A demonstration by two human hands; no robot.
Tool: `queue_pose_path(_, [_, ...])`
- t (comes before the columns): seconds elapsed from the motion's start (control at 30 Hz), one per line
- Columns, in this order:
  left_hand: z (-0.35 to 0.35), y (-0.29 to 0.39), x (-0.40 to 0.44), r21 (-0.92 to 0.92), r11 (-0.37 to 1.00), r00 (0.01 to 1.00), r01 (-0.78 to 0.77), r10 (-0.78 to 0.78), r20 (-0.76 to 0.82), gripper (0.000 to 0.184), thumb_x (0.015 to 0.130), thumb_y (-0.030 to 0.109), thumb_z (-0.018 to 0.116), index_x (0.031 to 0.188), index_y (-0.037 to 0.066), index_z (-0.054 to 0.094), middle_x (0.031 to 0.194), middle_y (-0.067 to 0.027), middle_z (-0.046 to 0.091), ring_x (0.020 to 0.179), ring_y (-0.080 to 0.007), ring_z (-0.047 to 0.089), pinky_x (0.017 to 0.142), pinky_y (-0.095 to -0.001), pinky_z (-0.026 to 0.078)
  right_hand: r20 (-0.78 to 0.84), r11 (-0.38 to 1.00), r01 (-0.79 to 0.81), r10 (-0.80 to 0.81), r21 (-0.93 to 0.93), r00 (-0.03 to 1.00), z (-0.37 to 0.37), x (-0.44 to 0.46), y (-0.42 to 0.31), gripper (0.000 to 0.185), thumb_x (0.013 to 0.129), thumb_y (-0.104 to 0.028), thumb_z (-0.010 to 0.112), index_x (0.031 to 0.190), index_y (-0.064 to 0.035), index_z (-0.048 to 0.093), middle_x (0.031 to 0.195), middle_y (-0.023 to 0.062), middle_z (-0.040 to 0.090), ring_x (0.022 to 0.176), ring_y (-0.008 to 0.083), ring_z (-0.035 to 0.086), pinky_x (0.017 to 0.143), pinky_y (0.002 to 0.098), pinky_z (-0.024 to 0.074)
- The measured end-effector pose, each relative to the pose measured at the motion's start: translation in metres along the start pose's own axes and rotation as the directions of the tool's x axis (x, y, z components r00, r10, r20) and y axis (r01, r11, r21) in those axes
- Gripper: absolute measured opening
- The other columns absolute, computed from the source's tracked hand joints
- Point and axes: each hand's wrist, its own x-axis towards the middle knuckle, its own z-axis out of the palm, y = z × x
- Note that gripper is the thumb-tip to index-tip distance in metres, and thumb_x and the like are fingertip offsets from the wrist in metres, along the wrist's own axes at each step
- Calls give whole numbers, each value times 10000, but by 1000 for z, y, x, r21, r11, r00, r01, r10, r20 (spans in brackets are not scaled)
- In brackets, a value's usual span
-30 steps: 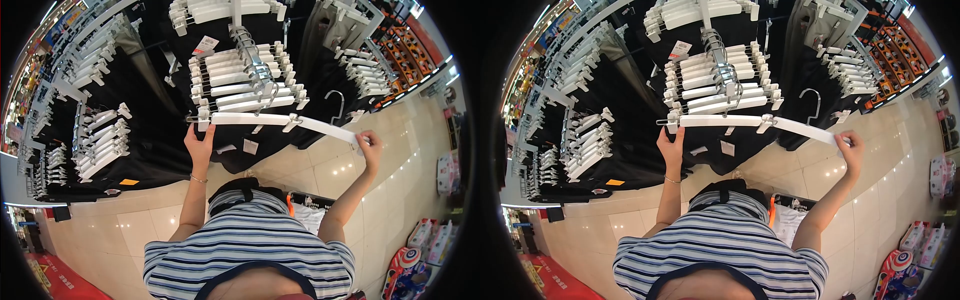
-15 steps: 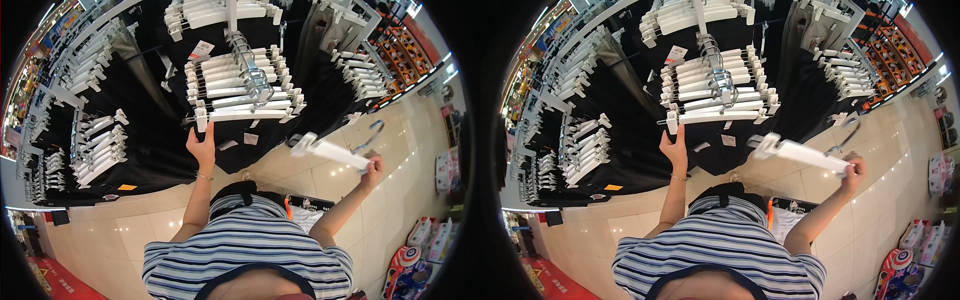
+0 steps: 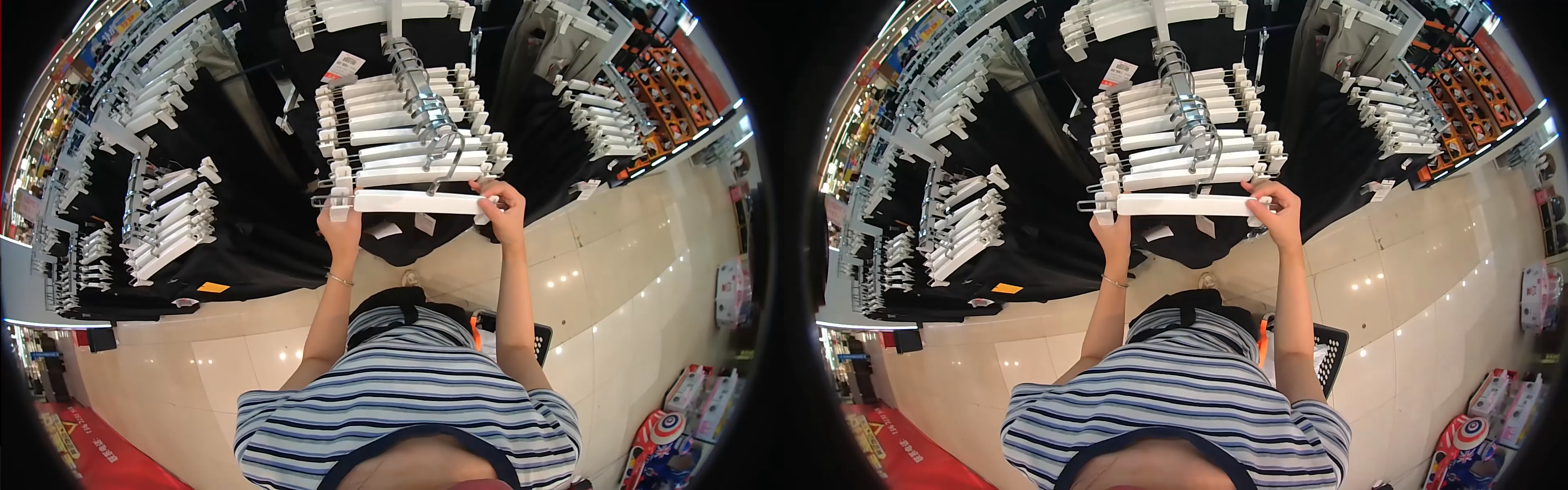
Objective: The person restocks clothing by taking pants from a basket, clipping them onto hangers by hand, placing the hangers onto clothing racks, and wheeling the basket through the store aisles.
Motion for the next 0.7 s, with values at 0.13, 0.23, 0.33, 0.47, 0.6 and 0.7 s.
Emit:
queue_pose_path(0.13, [0, 2, 6, 75, 995, 998, -68, 67, 8, 246, 764, 135, 707, 894, -62, 634, 824, -76, 667, 740, -88, 582, 676, -242, 460, -34, 999, -49, 49, 6, 998, 3, 10, 0, 95, 746, 12, 667, 776, -16, 582, 845, 66, 627, 948, 177, 617, 700, 230, 466])
queue_pose_path(0.23, [9, 18, 9, 157, 982, 993, -108, 115, -37, 253, 747, 177, 729, 831, -48, 651, 717, -69, 661, 682, -81, 576, 636, -250, 456, -64, 996, -88, 87, -20, 994, 3, 15, -2, 87, 752, 2, 666, 781, -18, 587, 904, 88, 645, 897, 141, 616, 702, 226, 462])
queue_pose_path(0.33, [10, 14, 15, 174, 983, 998, -62, 67, -21, 253, 744, 171, 726, 823, -55, 644, 701, -64, 657, 667, -70, 556, 616, -255, 454, -46, 996, -62, 59, -67, 997, 1, 25, 1, 86, 754, -8, 672, 793, -19, 597, 952, 105, 653, 870, 126, 612, 698, 220, 458])
queue_pose_path(0.47, [19, 9, 29, 179, 977, 992, -112, 120, -36, 261, 740, 175, 725, 779, -61, 621, 669, -40, 637, 654, -45, 493, 594, -252, 443, -41, 992, -83, 79, -100, 996, -4, 36, 4, 111, 740, -19, 695, 811, -15, 609, 963, 106, 654, 901, 122, 599, 733, 218, 453])
queue_pose_path(0.6, [15, 10, 28, 142, 990, 1000, -14, 17, -23, 269, 739, 178, 728, 772, -65, 617, 672, -33, 637, 648, -47, 499, 595, -253, 445, 13, 993, -42, 44, -114, 999, -3, 31, 5, 141, 720, -20, 716, 815, -17, 612, 986, 97, 641, 877, 103, 582, 719, 219, 455])
queue_pose_path(0.7, [5, -2, 25, 146, 989, 1000, 12, -12, -2, 261, 747, 173, 721, 766, -64, 613, 679, -34, 633, 655, -55, 510, 607, -254, 446, 6, 984, -142, 144, -107, 990, -3, 21, 5, 164, 704, -30, 734, 822, -25, 620, 965, 74, 636, 836, 87, 572, 705, 219, 457])
